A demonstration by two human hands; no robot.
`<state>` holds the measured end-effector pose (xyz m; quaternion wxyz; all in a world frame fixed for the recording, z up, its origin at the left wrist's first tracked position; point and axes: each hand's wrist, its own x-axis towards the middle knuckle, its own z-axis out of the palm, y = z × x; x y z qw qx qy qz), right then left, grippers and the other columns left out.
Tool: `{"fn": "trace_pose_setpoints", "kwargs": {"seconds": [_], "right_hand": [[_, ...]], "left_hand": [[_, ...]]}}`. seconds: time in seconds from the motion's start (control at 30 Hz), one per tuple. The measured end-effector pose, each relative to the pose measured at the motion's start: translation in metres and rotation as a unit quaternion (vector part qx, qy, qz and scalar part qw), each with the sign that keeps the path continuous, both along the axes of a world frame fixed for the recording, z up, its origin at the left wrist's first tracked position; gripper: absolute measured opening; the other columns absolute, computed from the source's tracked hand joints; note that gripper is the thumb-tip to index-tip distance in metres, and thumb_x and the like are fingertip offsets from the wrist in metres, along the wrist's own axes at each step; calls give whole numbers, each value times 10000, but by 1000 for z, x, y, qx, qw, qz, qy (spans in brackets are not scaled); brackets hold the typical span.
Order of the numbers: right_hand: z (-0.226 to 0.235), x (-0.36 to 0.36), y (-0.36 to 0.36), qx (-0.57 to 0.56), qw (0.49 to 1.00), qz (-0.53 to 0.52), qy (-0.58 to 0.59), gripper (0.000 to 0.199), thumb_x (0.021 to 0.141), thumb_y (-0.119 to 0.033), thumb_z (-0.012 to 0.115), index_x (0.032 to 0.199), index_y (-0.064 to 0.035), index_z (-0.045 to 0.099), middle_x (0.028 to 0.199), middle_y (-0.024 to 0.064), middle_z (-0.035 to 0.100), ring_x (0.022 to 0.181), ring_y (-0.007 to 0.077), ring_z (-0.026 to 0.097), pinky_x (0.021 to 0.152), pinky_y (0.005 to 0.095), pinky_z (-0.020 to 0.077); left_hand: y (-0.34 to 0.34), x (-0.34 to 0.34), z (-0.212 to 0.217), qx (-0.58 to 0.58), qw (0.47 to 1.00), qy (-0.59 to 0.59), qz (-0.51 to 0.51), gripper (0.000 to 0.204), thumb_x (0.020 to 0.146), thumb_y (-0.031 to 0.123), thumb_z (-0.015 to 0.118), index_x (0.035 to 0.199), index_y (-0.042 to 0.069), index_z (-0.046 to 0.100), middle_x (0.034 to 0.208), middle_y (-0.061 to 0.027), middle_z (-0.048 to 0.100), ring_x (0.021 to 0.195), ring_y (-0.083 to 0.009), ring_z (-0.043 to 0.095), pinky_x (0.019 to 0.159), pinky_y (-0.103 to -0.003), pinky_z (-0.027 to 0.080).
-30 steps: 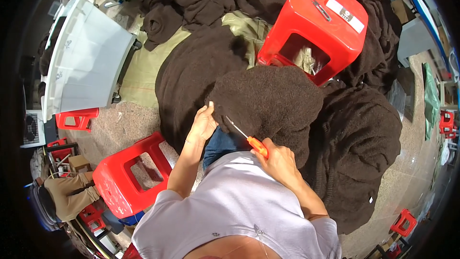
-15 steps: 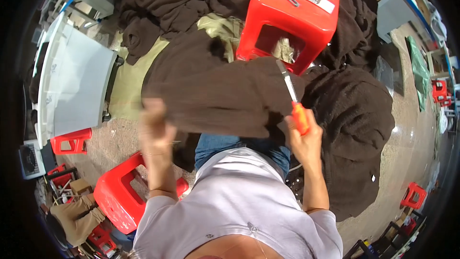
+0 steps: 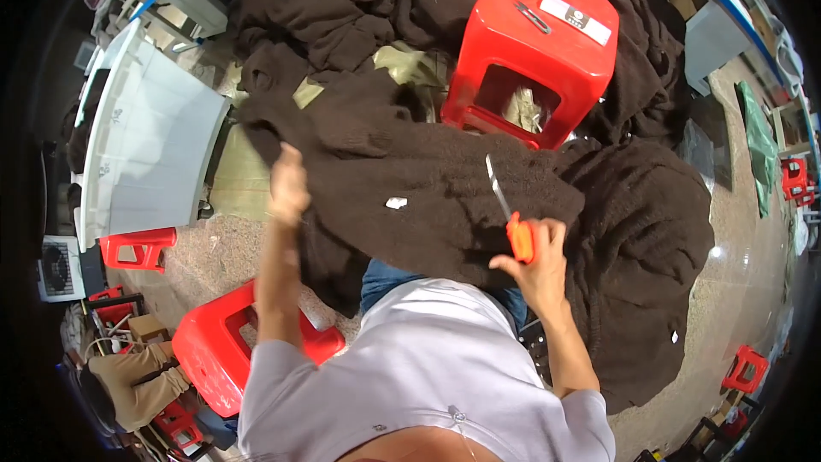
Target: Trimming excess or loose threads from brown fabric pieces using thread snips.
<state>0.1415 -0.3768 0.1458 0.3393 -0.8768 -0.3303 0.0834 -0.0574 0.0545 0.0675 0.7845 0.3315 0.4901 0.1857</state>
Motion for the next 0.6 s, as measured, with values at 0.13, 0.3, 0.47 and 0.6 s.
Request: {"fn": "trace_pose_setpoints", "kwargs": {"seconds": [0.13, 0.3, 0.47, 0.6], "right_hand": [[-18, -21, -4, -88, 993, 34, 74, 931, 505, -324, 917, 1290, -94, 473, 1248, 160, 392, 987, 409, 580, 799, 468, 532], [-35, -32, 4, -131, 988, 85, -14, 966, 559, -122, 890, 1391, -143, 401, 1422, 178, 327, 1059, 420, 578, 812, 476, 534], [-62, -17, 14, -134, 983, 97, -76, 742, 670, -104, 797, 1329, -135, 457, 1319, 168, 474, 883, 403, 648, 711, 465, 543], [-47, -9, 25, -78, 995, 45, -35, 512, 727, -45, 712, 1195, -113, 515, 1044, 196, 602, 855, 443, 622, 702, 490, 512]], "left_hand": [[-121, 4, -118, -196, 975, -86, -67, 585, 971, 595, 371, 1042, 82, 641, 1030, -91, 682, 941, -273, 627, 886, -430, 482], [-134, -30, -275, -181, 983, -1, -25, 589, 976, 497, 443, 1298, 15, 542, 1311, -155, 573, 1189, -317, 532, 1057, -432, 387], [-114, 17, -244, -205, 963, -173, 21, 571, 936, 464, 531, 1302, 26, 545, 1292, -146, 585, 1177, -316, 538, 1029, -434, 413], [-101, 11, -196, -161, 951, -239, 114, 581, 884, 420, 636, 1309, 36, 541, 1255, -137, 606, 1127, -322, 567, 991, -446, 438]]}}
